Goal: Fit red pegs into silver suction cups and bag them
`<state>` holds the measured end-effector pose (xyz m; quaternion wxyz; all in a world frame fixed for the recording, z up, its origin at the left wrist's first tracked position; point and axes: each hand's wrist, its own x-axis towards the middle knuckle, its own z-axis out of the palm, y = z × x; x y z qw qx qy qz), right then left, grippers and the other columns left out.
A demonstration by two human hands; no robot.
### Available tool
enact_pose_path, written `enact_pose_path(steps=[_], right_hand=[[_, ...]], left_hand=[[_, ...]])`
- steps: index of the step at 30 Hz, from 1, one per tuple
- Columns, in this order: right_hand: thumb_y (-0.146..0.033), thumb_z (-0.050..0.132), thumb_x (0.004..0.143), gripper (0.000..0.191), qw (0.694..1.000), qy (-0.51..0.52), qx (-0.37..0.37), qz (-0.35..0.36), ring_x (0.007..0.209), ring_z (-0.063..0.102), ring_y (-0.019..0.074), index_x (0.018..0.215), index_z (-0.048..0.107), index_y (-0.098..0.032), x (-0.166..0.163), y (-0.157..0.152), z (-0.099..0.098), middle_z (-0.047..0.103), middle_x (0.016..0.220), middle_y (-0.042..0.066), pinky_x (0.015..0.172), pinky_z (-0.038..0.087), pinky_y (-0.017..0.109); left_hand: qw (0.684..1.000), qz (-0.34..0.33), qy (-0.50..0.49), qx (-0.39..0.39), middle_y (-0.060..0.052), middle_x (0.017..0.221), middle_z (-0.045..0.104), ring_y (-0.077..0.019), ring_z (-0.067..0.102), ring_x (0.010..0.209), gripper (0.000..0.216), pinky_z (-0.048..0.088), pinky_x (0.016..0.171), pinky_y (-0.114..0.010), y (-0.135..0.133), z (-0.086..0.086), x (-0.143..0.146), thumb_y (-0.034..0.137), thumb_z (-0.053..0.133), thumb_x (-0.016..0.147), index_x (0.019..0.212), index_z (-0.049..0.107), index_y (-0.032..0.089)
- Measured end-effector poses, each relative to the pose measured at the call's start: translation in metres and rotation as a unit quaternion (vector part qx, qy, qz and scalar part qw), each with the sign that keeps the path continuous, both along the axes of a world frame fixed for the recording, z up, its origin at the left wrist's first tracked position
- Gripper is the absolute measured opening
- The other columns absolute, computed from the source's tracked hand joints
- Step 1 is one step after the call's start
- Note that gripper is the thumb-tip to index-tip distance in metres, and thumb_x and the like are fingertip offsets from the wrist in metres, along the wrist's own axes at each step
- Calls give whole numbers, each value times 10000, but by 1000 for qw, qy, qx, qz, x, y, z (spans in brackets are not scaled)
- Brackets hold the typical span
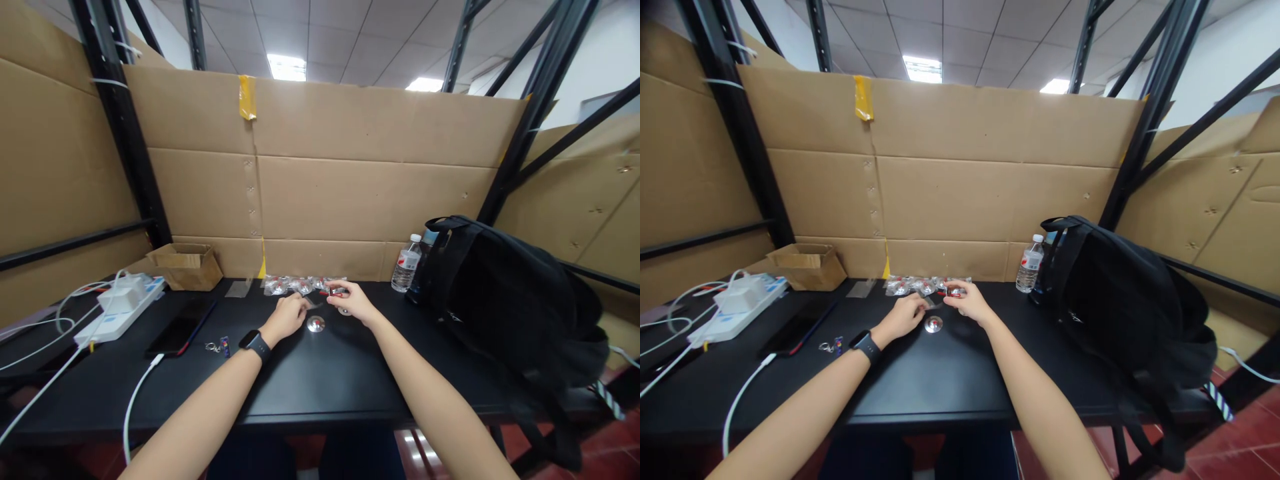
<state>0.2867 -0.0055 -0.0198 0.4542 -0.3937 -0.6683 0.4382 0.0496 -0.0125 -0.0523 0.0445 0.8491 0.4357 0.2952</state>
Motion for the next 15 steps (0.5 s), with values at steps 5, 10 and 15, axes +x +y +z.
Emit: enact_pose_path(steps=[5,10,15], right_hand=[[-390,834,667,583,1000,-22,-9,11,623,610,126,1189,691,-174,-1,-1,0,715,858,52,539,473,224],[-367,835,655,576,1000,-19,-1,18,607,597,118,1168,697,-144,-1,-1,0,717,900,72,525,457,224],[-338,827,653,568,999,-34,19,11,630,612,131,1165,705,-124,-2,1,-1,717,877,82,547,485,234]], left_hand=[[998,-5,26,-51,-62,975,668,-208,633,952,185,471,887,-309,-3,0,1,288,581,904,967,740,219],[996,-26,20,-81,-61,1114,668,-214,632,1050,322,461,964,-352,-2,-2,2,411,446,989,1067,712,248],[996,-43,-3,-82,-72,1081,691,-206,628,1054,302,460,984,-328,4,-6,1,294,415,986,1044,699,211]])
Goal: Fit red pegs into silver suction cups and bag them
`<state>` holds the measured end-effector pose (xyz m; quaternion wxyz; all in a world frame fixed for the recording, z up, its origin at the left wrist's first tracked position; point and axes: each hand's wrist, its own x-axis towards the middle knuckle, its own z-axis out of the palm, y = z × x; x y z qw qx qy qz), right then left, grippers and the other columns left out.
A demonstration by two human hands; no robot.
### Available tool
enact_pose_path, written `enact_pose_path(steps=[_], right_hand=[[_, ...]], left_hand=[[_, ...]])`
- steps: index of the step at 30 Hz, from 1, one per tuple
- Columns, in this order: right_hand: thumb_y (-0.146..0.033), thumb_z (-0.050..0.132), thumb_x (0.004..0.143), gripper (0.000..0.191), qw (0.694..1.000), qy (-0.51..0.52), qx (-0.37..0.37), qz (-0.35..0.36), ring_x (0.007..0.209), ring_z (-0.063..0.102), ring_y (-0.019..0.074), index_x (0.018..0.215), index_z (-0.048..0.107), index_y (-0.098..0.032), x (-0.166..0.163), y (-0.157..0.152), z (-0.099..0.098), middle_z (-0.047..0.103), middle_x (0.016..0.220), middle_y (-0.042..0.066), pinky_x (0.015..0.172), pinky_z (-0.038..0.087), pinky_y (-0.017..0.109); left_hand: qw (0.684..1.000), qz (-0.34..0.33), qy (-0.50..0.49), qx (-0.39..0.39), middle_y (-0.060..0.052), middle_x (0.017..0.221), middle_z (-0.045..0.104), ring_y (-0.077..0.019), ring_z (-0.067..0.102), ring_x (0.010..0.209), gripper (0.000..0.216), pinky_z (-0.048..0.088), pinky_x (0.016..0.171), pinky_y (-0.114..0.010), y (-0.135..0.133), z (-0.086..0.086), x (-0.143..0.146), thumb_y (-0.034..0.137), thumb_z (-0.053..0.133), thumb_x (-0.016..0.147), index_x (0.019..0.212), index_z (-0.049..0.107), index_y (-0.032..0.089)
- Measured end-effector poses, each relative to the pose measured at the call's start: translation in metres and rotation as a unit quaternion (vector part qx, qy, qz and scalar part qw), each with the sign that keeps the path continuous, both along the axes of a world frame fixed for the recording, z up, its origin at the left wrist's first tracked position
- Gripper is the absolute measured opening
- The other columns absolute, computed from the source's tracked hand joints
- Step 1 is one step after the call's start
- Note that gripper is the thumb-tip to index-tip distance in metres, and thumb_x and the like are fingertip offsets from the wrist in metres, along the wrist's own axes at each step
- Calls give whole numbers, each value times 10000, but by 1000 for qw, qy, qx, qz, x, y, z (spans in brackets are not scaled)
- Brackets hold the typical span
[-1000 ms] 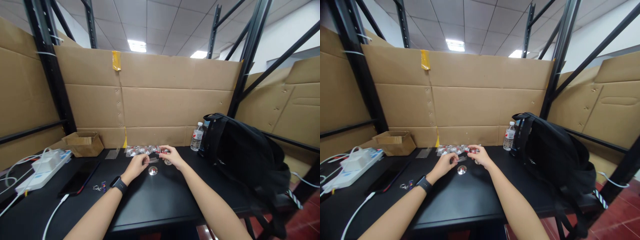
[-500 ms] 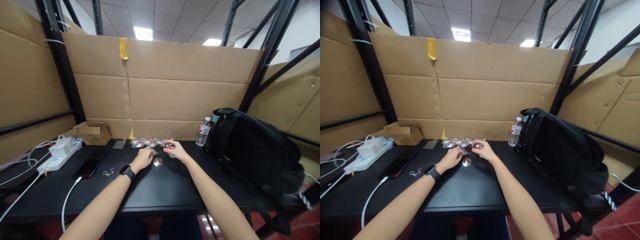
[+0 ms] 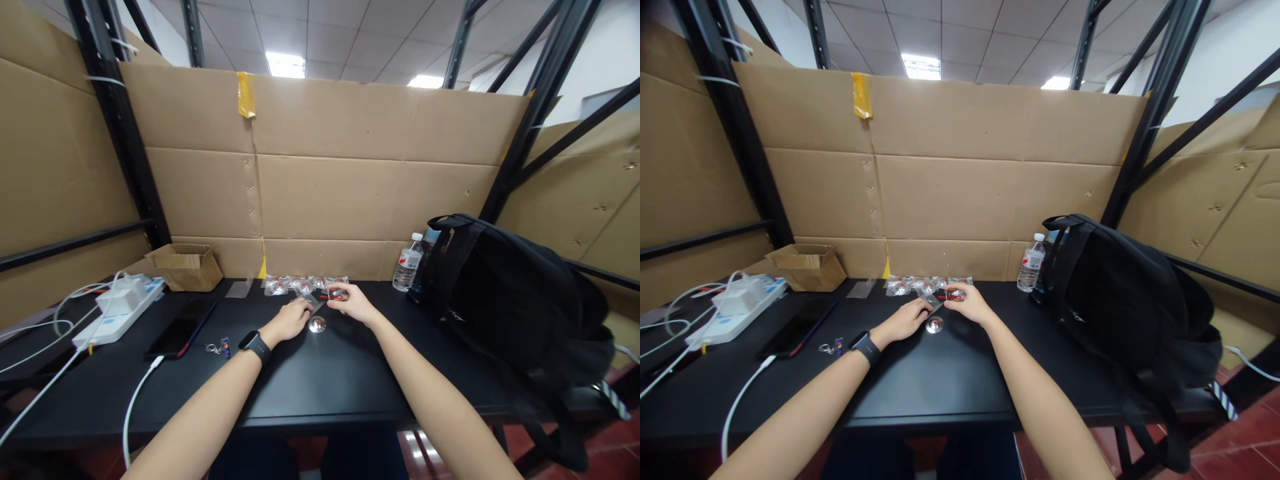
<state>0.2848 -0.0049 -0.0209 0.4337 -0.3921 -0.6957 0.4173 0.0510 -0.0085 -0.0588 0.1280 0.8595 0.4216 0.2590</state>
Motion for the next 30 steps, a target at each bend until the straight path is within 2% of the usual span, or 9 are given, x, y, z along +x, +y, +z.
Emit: enact_pose_path(steps=[4,7,10,15,19,23,26,30], right_hand=[[-331,822,657,556,1000,-6,10,7,651,622,136,1162,706,-129,1,3,-3,719,894,80,567,498,239],[-327,808,676,540,1000,-13,21,7,643,618,133,1167,703,-130,1,4,-4,716,878,71,582,506,247],[-311,787,702,502,999,-27,44,5,673,634,138,1166,704,-140,2,6,-6,721,946,78,617,520,259],[-252,762,715,447,981,-113,154,-29,840,676,181,1156,724,-188,3,6,-8,722,1075,82,776,535,299],[-200,766,680,439,950,-214,226,-35,837,672,196,1118,743,-196,5,4,-6,741,1028,76,783,509,292],[-214,784,657,342,937,-283,202,-38,727,658,185,997,768,-185,6,2,-4,747,837,51,696,478,265],[-236,807,640,337,937,-300,172,-50,681,650,172,970,763,-184,8,2,-4,743,802,43,651,461,253],[-293,847,623,305,943,-305,130,-23,624,638,156,890,748,-184,9,4,-7,710,696,9,603,446,239]], left_hand=[[1000,-12,-16,-1,-89,1065,691,-213,631,1046,345,457,990,-324,2,-1,0,316,388,999,1015,710,192],[1000,-13,-6,-6,-88,1035,688,-216,633,1015,397,465,955,-327,0,3,0,384,366,1015,981,710,189],[999,-35,-3,-13,-66,1032,695,-206,629,1013,433,464,943,-316,-5,8,0,436,344,1027,999,716,216],[997,-72,-9,-30,-29,1141,685,-187,596,1127,433,435,1007,-300,-9,8,0,476,351,1029,1080,746,304],[997,-65,29,-32,-32,1280,627,-199,555,1221,454,387,1064,-360,-10,5,0,502,316,1033,1175,721,354],[997,-54,37,-40,-37,1368,605,-264,493,1295,415,346,1084,-464,-10,3,0,520,356,1018,1191,712,395],[997,-42,38,-43,-28,1406,594,-322,437,1310,391,316,1076,-544,-12,3,1,544,398,996,1124,741,408],[996,-30,61,-56,-36,1462,541,-362,412,1321,403,294,1060,-607,-15,5,2,554,387,992,1115,744,413]])
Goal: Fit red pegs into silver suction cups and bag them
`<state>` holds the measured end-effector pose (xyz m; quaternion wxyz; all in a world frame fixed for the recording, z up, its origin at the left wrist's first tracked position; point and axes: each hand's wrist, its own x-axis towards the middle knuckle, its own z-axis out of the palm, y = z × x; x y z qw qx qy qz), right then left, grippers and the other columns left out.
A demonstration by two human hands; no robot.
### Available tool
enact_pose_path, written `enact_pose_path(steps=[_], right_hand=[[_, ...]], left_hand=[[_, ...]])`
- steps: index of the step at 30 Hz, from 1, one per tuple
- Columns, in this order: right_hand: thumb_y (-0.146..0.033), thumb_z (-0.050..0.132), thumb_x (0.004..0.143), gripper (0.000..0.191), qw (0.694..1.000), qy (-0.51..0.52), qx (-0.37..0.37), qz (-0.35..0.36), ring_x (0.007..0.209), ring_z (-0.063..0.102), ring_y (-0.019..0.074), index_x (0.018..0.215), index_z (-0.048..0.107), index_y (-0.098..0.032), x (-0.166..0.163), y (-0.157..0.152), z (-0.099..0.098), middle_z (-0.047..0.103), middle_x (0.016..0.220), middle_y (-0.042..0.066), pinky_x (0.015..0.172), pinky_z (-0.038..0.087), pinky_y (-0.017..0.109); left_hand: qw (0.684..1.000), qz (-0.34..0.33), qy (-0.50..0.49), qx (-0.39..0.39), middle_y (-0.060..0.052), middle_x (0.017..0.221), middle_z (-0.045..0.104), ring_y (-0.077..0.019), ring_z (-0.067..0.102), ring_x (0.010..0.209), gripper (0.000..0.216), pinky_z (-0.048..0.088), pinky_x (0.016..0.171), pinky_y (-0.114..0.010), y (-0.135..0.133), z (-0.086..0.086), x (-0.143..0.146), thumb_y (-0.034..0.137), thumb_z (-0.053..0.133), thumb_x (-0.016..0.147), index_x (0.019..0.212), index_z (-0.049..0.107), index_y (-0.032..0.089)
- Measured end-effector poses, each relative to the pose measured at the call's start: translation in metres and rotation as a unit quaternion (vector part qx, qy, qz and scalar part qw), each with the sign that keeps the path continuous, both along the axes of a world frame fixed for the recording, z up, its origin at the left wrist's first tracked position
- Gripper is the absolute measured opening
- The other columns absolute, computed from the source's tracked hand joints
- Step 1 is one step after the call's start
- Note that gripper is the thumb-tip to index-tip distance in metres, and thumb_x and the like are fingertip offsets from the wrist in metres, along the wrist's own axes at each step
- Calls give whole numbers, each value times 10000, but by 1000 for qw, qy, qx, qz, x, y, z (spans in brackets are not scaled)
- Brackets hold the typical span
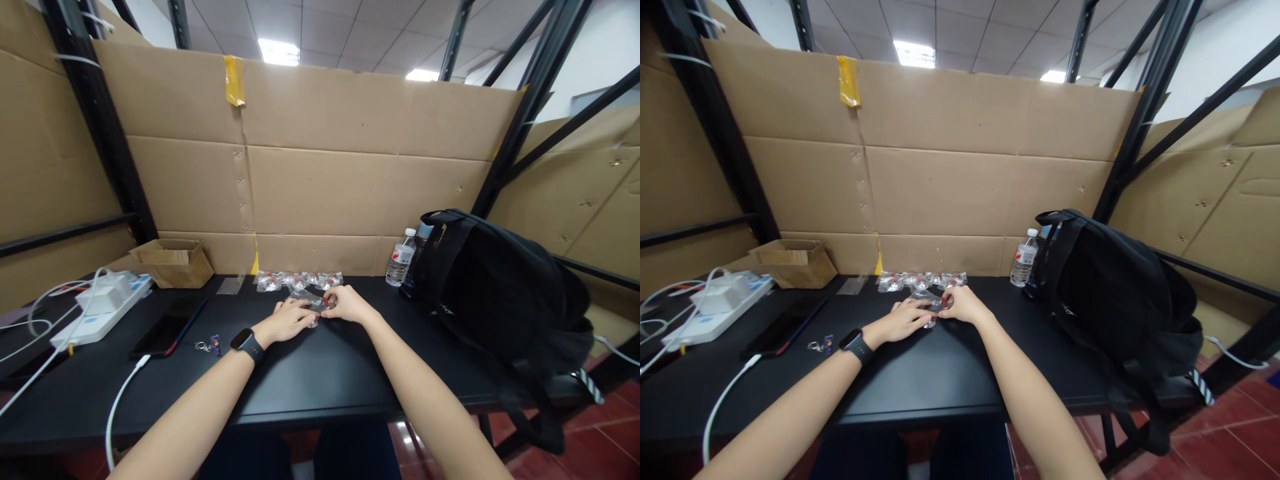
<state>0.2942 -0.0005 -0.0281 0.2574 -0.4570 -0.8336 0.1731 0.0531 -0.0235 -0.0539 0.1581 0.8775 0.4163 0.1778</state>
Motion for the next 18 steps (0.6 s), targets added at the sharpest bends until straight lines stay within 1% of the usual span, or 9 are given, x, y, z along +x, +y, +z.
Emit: enact_pose_path(steps=[2,5,8,10,12,15,18], right_hand=[[-306,863,614,282,1000,-2,1,-1,612,626,152,833,739,-179,0,2,-2,693,667,4,585,429,234],[-335,887,604,276,999,-10,25,-16,613,609,155,762,731,-171,0,4,-5,684,657,14,567,400,235],[-384,903,601,303,999,-14,32,-21,620,610,163,733,739,-167,-1,5,-5,693,661,31,567,395,241],[-392,898,615,290,999,-10,30,-8,615,612,163,723,752,-167,-1,4,-3,704,663,37,568,396,244],[-383,888,634,261,1000,-3,24,14,606,614,162,720,766,-169,-2,3,-2,714,662,38,568,403,245],[-335,870,655,211,999,11,-1,42,607,633,166,764,791,-172,-2,2,-1,733,680,37,577,433,249],[-254,826,694,149,996,36,-36,70,662,679,183,817,801,-175,0,2,-1,759,748,49,620,488,257]], left_hand=[[1000,-3,1,-3,-50,1462,537,-365,401,1347,417,283,1067,-614,-1,0,0,547,373,997,1111,746,398],[1000,-21,-11,-5,-54,1455,544,-348,397,1371,418,274,1087,-597,1,-2,0,538,381,999,1079,758,378],[999,-30,-6,-12,-43,1468,534,-322,405,1381,405,266,1102,-582,2,-3,0,538,384,1003,1113,745,389],[999,-32,-2,-16,-45,1471,533,-316,415,1381,414,265,1103,-580,2,-1,0,547,375,1004,1119,742,390],[999,-36,3,-16,-47,1462,540,-315,431,1373,429,274,1097,-571,-1,3,1,548,366,1006,1080,754,382],[999,-43,5,-3,-38,1425,570,-291,481,1334,455,312,1086,-504,-4,9,3,530,360,1012,983,776,349],[999,-48,-4,11,-22,1384,599,-271,518,1298,461,342,1071,-446,-7,12,4,526,375,1009,920,782,329]])
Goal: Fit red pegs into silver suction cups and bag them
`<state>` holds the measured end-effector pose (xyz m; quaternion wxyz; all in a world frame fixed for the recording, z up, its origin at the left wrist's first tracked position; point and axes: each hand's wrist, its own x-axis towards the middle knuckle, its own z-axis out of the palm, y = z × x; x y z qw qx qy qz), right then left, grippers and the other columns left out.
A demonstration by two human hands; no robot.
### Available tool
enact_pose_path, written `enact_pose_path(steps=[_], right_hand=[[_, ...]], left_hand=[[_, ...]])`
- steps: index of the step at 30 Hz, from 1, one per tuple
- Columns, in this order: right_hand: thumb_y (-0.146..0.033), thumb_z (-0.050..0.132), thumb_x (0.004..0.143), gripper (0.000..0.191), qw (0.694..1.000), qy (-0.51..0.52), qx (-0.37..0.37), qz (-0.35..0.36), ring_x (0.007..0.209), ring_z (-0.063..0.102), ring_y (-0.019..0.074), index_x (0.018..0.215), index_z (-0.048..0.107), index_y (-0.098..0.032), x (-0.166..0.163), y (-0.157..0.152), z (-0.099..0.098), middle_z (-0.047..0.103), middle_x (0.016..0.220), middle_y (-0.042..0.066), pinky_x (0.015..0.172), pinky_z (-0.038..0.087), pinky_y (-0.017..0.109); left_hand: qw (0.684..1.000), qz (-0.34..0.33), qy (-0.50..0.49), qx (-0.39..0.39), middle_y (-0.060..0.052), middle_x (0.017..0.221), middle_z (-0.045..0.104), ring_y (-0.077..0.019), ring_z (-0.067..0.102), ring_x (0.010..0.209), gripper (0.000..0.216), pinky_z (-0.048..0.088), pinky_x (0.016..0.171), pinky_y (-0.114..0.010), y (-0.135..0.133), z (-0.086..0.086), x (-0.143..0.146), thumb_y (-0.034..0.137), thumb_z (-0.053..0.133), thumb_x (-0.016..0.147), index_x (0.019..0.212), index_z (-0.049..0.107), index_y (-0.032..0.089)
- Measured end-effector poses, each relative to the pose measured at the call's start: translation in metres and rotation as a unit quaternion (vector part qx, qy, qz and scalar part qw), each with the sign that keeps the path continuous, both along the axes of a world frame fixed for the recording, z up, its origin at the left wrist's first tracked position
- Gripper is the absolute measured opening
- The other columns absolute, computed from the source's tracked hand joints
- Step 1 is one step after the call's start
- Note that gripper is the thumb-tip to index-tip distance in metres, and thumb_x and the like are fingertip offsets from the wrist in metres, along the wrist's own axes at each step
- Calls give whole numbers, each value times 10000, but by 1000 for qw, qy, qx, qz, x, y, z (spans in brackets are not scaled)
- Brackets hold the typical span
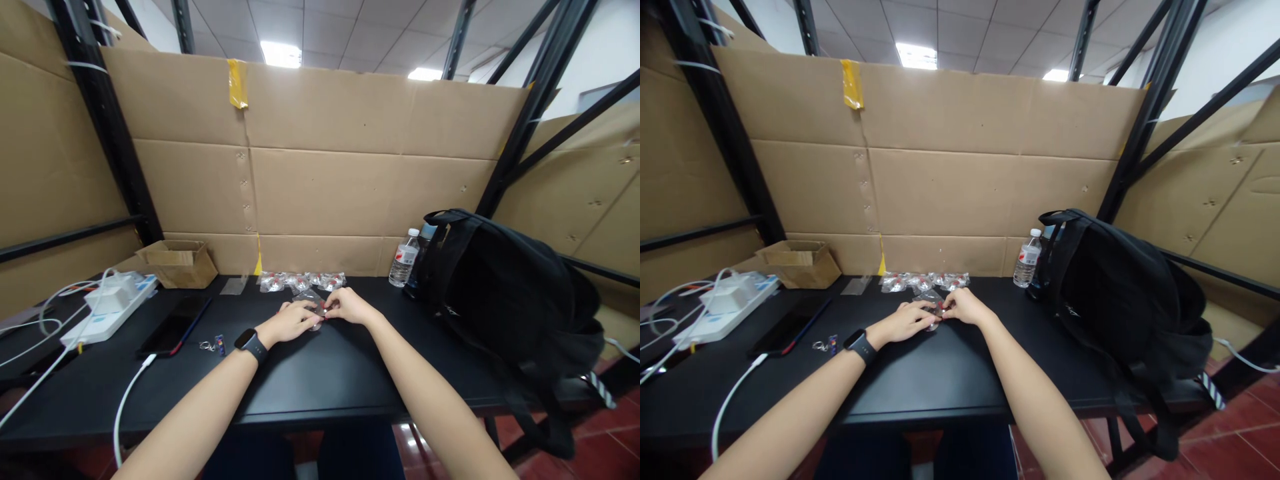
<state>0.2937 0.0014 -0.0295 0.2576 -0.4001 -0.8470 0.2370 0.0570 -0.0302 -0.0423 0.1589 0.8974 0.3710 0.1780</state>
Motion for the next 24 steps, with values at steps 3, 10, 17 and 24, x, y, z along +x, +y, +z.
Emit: enact_pose_path(steps=[3,10,17,24], right_hand=[[-223,770,742,84,999,24,-20,22,725,714,199,808,793,-176,0,0,-2,771,802,64,680,535,278],[-158,748,725,129,999,32,-11,14,661,693,177,854,757,-160,-8,-4,-3,745,733,41,633,527,255],[-207,764,739,182,999,-13,31,-14,640,659,158,910,793,-151,-11,-6,-3,741,708,37,627,488,235],[-177,699,823,103,998,-30,46,17,705,699,167,838,802,-174,-4,-6,7,778,789,45,686,498,238]], left_hand=[[1000,-5,5,0,-10,1394,593,-275,507,1314,435,336,1074,-454,-1,1,0,526,382,1009,958,778,355],[1000,-18,-5,-8,-7,1401,587,-274,523,1307,379,343,1092,-452,-1,1,-3,518,437,994,979,782,362],[999,-35,-6,8,-11,1404,606,-257,495,1358,402,348,1127,-372,0,3,-2,542,451,979,1003,793,333],[999,-32,-20,10,15,1402,615,-228,603,1255,481,410,1072,-278,3,0,0,556,410,990,901,812,307]])
